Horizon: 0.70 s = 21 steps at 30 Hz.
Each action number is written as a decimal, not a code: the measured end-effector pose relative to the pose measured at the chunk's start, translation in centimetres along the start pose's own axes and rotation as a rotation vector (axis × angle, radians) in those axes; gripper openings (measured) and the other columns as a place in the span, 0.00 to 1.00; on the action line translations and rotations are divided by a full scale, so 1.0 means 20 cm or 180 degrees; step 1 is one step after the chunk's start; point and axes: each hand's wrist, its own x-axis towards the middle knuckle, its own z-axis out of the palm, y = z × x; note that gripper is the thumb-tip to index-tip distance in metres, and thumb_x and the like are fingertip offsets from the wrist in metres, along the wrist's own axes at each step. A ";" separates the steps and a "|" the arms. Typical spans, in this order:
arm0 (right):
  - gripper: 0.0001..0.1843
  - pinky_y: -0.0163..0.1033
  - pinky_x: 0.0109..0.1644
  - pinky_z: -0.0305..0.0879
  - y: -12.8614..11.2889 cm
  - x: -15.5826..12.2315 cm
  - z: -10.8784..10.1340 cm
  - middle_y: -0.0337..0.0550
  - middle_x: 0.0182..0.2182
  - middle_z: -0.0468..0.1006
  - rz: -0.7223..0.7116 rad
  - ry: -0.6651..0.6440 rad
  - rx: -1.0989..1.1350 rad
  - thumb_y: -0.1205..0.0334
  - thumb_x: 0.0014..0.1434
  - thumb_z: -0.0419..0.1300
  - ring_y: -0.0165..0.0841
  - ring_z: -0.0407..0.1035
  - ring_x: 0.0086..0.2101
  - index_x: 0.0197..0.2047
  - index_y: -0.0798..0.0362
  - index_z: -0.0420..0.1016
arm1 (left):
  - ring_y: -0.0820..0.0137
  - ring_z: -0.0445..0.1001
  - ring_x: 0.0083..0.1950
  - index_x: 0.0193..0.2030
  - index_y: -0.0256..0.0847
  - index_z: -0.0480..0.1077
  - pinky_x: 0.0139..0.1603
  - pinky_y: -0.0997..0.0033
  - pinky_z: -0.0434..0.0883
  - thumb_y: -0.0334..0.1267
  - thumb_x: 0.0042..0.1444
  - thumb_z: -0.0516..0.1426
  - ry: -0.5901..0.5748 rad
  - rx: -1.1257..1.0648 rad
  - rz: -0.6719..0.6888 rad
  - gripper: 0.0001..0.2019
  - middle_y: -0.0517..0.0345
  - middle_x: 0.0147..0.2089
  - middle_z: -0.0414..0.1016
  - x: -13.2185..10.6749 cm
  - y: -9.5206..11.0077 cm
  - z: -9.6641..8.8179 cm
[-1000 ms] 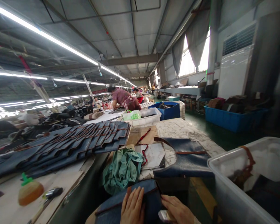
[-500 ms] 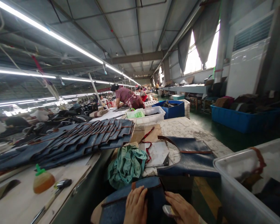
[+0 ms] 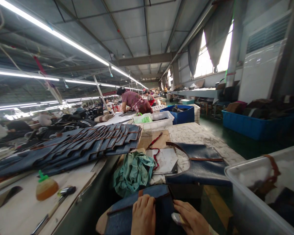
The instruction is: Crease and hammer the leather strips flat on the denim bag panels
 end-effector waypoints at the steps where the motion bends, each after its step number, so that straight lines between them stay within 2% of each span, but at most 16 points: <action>1: 0.19 0.37 0.52 0.61 0.00 0.00 0.00 0.48 0.48 0.69 0.0004 0.0075 0.0079 0.59 0.55 0.53 0.37 0.63 0.48 0.49 0.54 0.69 | 0.70 0.67 0.36 0.32 0.45 0.68 0.38 0.70 0.61 0.27 0.50 0.49 0.0042 -0.0013 -0.0018 0.10 0.61 0.33 0.69 0.01 0.01 0.01; 3: 0.17 0.37 0.51 0.63 0.00 0.02 0.01 0.48 0.45 0.71 0.0170 0.0296 0.0299 0.58 0.56 0.51 0.37 0.65 0.46 0.48 0.53 0.70 | 0.71 0.67 0.36 0.32 0.46 0.68 0.39 0.70 0.60 0.26 0.48 0.49 0.0129 -0.0059 0.0041 0.12 0.63 0.32 0.70 0.02 0.03 0.03; 6: 0.19 0.39 0.50 0.64 0.01 0.08 0.04 0.48 0.42 0.73 0.0739 0.0698 0.0779 0.56 0.58 0.48 0.36 0.67 0.44 0.49 0.53 0.68 | 0.71 0.67 0.38 0.36 0.46 0.69 0.41 0.70 0.60 0.24 0.47 0.47 0.0284 -0.0121 0.0274 0.15 0.63 0.35 0.71 0.02 0.05 0.07; 9: 0.22 0.42 0.53 0.60 0.04 0.17 0.07 0.48 0.44 0.72 0.1186 0.0843 0.1398 0.51 0.56 0.49 0.36 0.65 0.46 0.50 0.54 0.66 | 0.70 0.68 0.39 0.40 0.44 0.69 0.42 0.70 0.62 0.24 0.47 0.45 0.0546 -0.0022 0.0452 0.18 0.62 0.38 0.73 0.01 0.06 0.12; 11: 0.25 0.43 0.54 0.59 0.07 0.23 0.10 0.48 0.44 0.72 0.1384 0.0847 0.1742 0.48 0.55 0.50 0.37 0.64 0.47 0.49 0.56 0.67 | 0.70 0.68 0.39 0.41 0.43 0.69 0.41 0.70 0.63 0.23 0.49 0.44 0.0594 0.0075 0.0503 0.19 0.61 0.38 0.73 0.00 0.06 0.15; 12: 0.26 0.42 0.51 0.62 0.08 0.25 0.11 0.48 0.43 0.72 0.1514 0.0867 0.1876 0.46 0.54 0.51 0.37 0.66 0.45 0.49 0.56 0.67 | 0.70 0.68 0.39 0.41 0.43 0.69 0.41 0.70 0.63 0.22 0.49 0.43 0.0589 0.0112 0.0527 0.19 0.62 0.37 0.73 0.00 0.07 0.17; 14: 0.30 0.39 0.38 0.69 0.13 0.28 0.14 0.49 0.41 0.73 0.1833 0.0894 0.2103 0.42 0.52 0.51 0.35 0.70 0.34 0.49 0.57 0.66 | 0.70 0.69 0.38 0.41 0.43 0.69 0.40 0.70 0.64 0.22 0.50 0.42 0.0579 0.0151 0.0591 0.20 0.61 0.37 0.73 0.00 0.08 0.19; 15: 0.31 0.36 0.28 0.68 0.14 0.28 0.15 0.48 0.40 0.73 0.1996 0.0885 0.2219 0.40 0.51 0.51 0.31 0.69 0.26 0.49 0.57 0.65 | 0.70 0.69 0.39 0.42 0.43 0.69 0.40 0.70 0.64 0.23 0.51 0.42 0.0574 0.0144 0.0618 0.19 0.61 0.37 0.73 0.01 0.09 0.20; 17: 0.33 0.32 0.16 0.58 0.17 0.28 0.17 0.46 0.38 0.73 0.2269 0.0833 0.2478 0.39 0.49 0.52 0.23 0.60 0.15 0.49 0.55 0.64 | 0.69 0.69 0.39 0.43 0.42 0.68 0.41 0.70 0.65 0.25 0.53 0.42 0.0550 0.0088 0.0655 0.19 0.60 0.39 0.73 0.01 0.10 0.21; 19: 0.32 0.30 0.13 0.52 0.18 0.28 0.18 0.45 0.39 0.72 0.2410 0.0722 0.2755 0.38 0.47 0.53 0.21 0.56 0.13 0.49 0.52 0.63 | 0.69 0.69 0.40 0.43 0.41 0.69 0.42 0.70 0.64 0.27 0.54 0.42 0.0532 0.0016 0.0671 0.18 0.59 0.39 0.73 0.02 0.12 0.23; 21: 0.31 0.29 0.14 0.53 0.17 0.27 0.16 0.45 0.39 0.71 0.2497 0.0743 0.2958 0.38 0.47 0.54 0.25 0.63 0.18 0.48 0.52 0.64 | 0.68 0.69 0.41 0.43 0.41 0.69 0.43 0.69 0.64 0.30 0.56 0.42 0.0527 -0.0024 0.0675 0.17 0.59 0.39 0.73 0.02 0.14 0.23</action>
